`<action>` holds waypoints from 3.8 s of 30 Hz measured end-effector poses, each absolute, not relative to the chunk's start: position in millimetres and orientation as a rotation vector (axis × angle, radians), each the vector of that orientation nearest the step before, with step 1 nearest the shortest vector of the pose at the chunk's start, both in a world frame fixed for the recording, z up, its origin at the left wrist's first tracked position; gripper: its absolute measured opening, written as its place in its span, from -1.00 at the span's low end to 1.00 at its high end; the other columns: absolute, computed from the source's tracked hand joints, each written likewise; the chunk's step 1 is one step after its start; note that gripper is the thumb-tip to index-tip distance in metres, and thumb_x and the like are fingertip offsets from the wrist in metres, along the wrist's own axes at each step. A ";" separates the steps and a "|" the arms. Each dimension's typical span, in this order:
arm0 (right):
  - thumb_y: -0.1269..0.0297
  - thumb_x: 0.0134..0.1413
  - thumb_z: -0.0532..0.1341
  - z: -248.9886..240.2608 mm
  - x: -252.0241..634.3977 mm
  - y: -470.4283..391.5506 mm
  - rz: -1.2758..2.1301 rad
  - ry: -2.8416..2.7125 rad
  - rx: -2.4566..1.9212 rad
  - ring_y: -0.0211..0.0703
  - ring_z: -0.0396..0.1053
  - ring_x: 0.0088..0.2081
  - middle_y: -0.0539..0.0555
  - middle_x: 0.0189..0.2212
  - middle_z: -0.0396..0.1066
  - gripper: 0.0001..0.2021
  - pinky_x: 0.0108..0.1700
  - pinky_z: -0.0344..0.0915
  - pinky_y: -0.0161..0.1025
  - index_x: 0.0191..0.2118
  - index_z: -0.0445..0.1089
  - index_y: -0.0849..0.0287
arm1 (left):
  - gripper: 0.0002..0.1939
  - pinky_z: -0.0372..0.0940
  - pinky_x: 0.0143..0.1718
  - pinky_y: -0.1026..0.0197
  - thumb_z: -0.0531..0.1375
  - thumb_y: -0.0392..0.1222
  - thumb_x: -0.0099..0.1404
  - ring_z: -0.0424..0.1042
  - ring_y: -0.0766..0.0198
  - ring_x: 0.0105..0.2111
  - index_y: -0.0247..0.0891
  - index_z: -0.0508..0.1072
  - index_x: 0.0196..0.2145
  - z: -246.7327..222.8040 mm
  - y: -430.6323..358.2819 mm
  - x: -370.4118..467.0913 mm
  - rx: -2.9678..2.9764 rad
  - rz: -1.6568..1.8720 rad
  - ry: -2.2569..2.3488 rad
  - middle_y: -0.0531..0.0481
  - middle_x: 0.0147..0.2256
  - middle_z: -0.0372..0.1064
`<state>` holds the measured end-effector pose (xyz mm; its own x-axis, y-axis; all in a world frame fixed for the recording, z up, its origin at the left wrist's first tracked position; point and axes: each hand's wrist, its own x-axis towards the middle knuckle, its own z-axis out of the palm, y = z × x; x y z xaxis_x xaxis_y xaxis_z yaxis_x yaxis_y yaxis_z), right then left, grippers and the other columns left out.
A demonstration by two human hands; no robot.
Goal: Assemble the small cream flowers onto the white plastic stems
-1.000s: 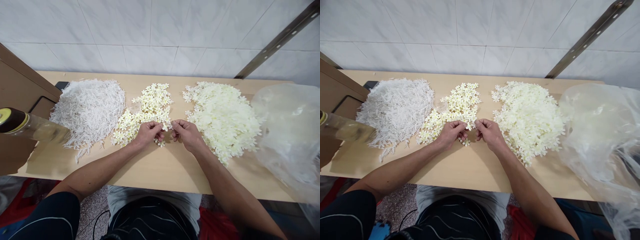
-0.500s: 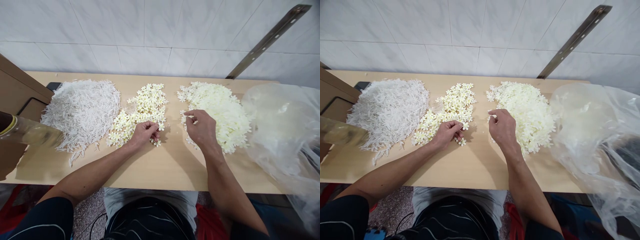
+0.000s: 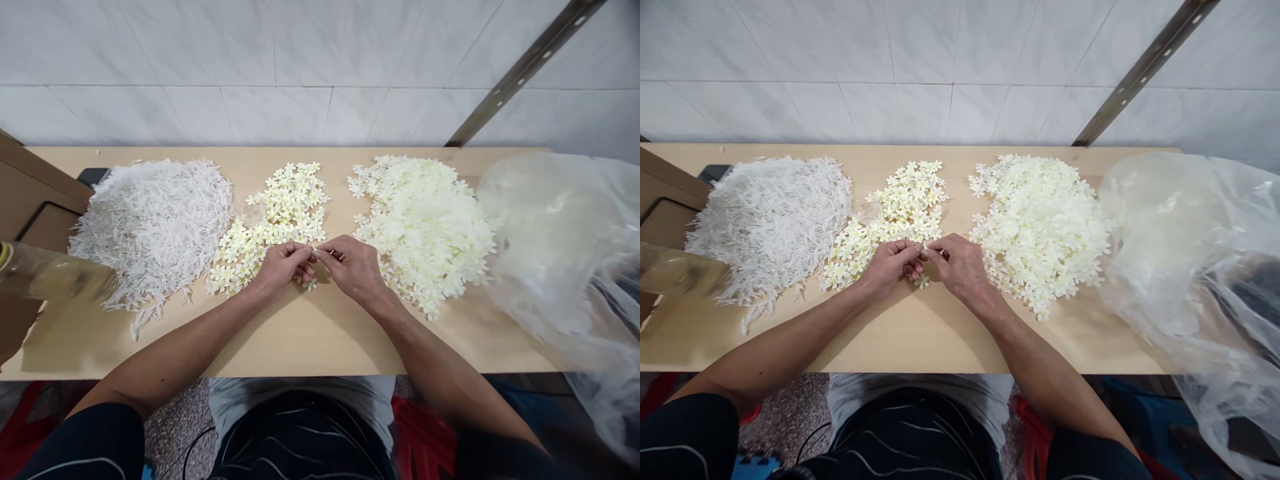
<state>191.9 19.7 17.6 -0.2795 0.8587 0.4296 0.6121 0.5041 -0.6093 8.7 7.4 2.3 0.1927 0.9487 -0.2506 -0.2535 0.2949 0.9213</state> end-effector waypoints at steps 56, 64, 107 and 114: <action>0.03 0.21 0.32 16.0 182.9 16.6 0.814 -1.728 -1.351 -0.05 0.61 -0.34 0.09 -0.35 0.64 -0.72 -0.28 0.54 -0.20 -0.18 0.60 0.14 | -0.65 0.42 -0.52 0.27 0.34 0.07 0.27 0.44 0.32 -0.62 -0.35 0.57 -0.30 -0.6 9.5 9.3 1.040 1.123 1.080 -0.04 -0.54 0.49; 0.08 0.22 0.28 26.6 187.8 19.2 0.996 -1.716 -1.378 -0.08 0.60 -0.41 0.08 -0.42 0.62 -0.74 -0.36 0.55 -0.23 -0.24 0.61 0.16 | -0.69 0.37 -0.54 0.31 0.34 0.03 0.27 0.43 0.34 -0.63 -0.31 0.58 -0.28 2.2 1.5 12.2 1.205 1.151 1.160 0.00 -0.55 0.49; 0.12 0.37 0.15 30.9 194.1 16.7 0.833 -1.914 -1.511 -0.14 0.55 -0.47 0.05 -0.44 0.58 -0.78 -0.39 0.36 -0.27 -0.28 0.37 0.12 | -0.70 0.39 -0.55 0.30 0.34 0.02 0.26 0.45 0.31 -0.63 -0.32 0.58 -0.31 -0.2 3.0 11.1 1.207 1.150 1.211 -0.01 -0.57 0.49; -0.05 0.29 0.25 36.1 213.7 27.7 1.202 -1.606 -1.446 -0.13 0.58 -0.44 0.10 -0.38 0.58 -0.67 -0.45 0.45 -0.30 -0.28 0.33 0.13 | -0.73 0.37 -0.55 0.32 0.34 -0.04 0.25 0.42 0.35 -0.64 -0.34 0.55 -0.38 5.0 7.0 9.8 1.113 1.159 1.207 -0.03 -0.57 0.48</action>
